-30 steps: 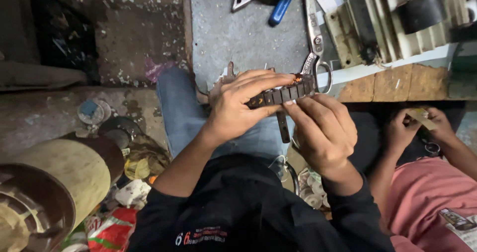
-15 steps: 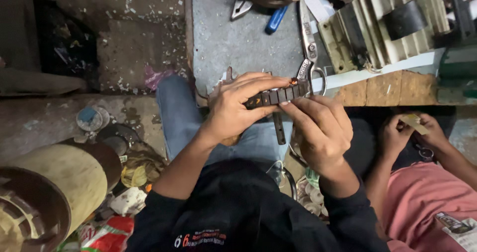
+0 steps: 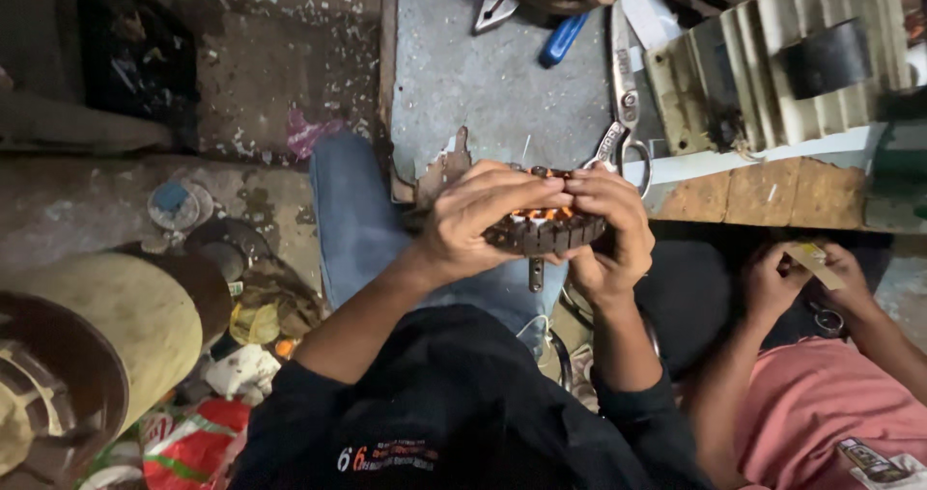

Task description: The person sits on the floor and repeatedly applies white tape to the slots of a motor stator using scissors to cut the tape. The person handles the stator with both hands, cuts tape pieces, and places them into the slots.

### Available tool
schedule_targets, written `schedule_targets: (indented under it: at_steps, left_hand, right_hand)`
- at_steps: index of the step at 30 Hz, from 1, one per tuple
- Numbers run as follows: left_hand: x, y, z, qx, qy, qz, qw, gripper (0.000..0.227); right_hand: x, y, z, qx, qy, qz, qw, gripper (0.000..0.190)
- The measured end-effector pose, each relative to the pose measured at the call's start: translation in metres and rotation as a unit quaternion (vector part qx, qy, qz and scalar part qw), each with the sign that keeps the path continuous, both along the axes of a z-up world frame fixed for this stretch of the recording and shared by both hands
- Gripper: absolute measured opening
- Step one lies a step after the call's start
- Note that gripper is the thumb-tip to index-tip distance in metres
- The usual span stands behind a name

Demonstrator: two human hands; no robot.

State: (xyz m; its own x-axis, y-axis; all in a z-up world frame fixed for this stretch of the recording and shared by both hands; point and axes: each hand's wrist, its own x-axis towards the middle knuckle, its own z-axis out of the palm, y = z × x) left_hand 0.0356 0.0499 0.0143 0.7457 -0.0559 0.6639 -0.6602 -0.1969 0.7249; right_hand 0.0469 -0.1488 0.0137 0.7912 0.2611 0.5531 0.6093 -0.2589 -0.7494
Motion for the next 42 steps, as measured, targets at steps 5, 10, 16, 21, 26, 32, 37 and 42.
schedule_targets:
  at_steps: [5, 10, 16, 21, 26, 32, 37, 42]
  left_hand:
    - [-0.009, -0.002, -0.01, 0.027, -0.002, 0.019, 0.999, 0.053]
    - [-0.007, 0.0, -0.01, 0.019, 0.011, 0.005, 1.0, 0.053]
    - [-0.008, -0.003, -0.011, 0.019, 0.006, 0.011, 1.0, 0.055]
    - [-0.009, -0.002, -0.012, 0.026, 0.012, 0.017, 0.999, 0.052]
    - [-0.011, -0.002, -0.012, 0.04, 0.012, 0.019, 0.999, 0.052]
    - [-0.01, -0.004, -0.005, 0.033, 0.023, 0.028, 0.999, 0.054]
    - [-0.005, 0.002, 0.007, -0.005, 0.101, 0.026, 0.995, 0.064]
    - [0.004, 0.003, 0.02, -0.016, 0.135, 0.037, 0.99, 0.055]
  right_hand:
    - [-0.005, 0.003, -0.01, 0.008, -0.039, -0.01, 0.999, 0.043]
    - [-0.002, 0.003, -0.007, 0.013, -0.035, -0.003, 0.999, 0.046]
    - [-0.006, 0.002, -0.01, 0.023, -0.012, -0.012, 1.0, 0.045]
    - [-0.005, 0.006, -0.012, 0.033, -0.024, -0.022, 0.999, 0.044]
    - [-0.007, 0.01, -0.01, 0.029, -0.04, -0.043, 0.998, 0.041]
    - [-0.006, 0.012, -0.001, 0.014, -0.033, -0.041, 0.999, 0.043]
    - [0.003, 0.018, 0.0, 0.119, -0.026, -0.027, 0.992, 0.049]
    - [0.014, 0.027, -0.008, 0.123, -0.147, -0.065, 0.979, 0.026]
